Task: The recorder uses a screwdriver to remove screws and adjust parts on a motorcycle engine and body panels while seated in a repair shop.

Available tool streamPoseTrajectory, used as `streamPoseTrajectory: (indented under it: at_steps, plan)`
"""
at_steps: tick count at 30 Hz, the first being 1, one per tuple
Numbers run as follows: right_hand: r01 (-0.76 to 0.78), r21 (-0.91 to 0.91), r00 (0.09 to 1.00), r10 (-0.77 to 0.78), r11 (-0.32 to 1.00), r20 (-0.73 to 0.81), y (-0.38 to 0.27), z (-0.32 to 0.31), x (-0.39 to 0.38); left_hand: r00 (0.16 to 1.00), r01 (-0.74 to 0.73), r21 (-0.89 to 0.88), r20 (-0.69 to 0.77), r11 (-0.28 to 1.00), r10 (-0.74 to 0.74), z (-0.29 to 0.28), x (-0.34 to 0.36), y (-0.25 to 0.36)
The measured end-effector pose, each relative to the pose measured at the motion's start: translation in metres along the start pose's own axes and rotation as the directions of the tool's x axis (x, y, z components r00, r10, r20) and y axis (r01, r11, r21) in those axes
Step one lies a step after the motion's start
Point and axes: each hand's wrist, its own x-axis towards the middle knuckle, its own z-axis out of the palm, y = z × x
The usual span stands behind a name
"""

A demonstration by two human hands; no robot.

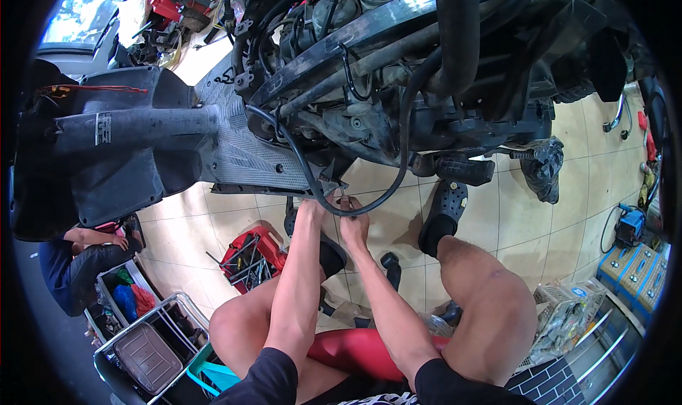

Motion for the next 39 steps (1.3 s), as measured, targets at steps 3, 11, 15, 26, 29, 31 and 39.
streamPoseTrajectory:
  at_steps: [3,11,15,26,29,31,39]
  plan:
    - [-0.195,0.233,0.975,0.164,0.953,0.149,0.005,0.002,0.000,0.999,-0.012,0.047,0.034,0.999,0.010,-0.001,-0.003,0.004]
    - [-0.520,0.374,0.826,0.340,0.768,0.450,-0.006,-0.009,-0.001,0.989,-0.063,0.181,0.142,0.981,0.037,-0.007,-0.004,0.011]
    - [-0.630,0.391,0.734,0.350,0.671,0.582,-0.008,-0.018,0.004,0.979,-0.103,0.233,0.197,0.967,0.057,-0.013,-0.004,0.012]
    - [-0.933,0.284,0.303,0.055,0.220,0.951,0.030,-0.035,0.037,0.920,-0.232,0.362,0.384,0.903,0.082,-0.014,0.002,0.007]
    - [-0.910,0.335,0.364,0.083,0.244,0.928,0.027,-0.029,0.036,0.949,-0.255,0.650,0.311,0.716,0.056,-0.007,0.006,0.010]
    - [-0.869,0.375,0.436,0.141,0.323,0.889,0.021,-0.023,0.031,0.940,-0.341,0.875,0.313,0.344,0.136,-0.002,0.005,0.012]
    - [-0.840,0.223,0.395,0.276,0.494,0.876,0.023,-0.066,-0.007,0.991,-0.121,0.411,0.109,0.904,0.083,0.010,0.002,0.008]
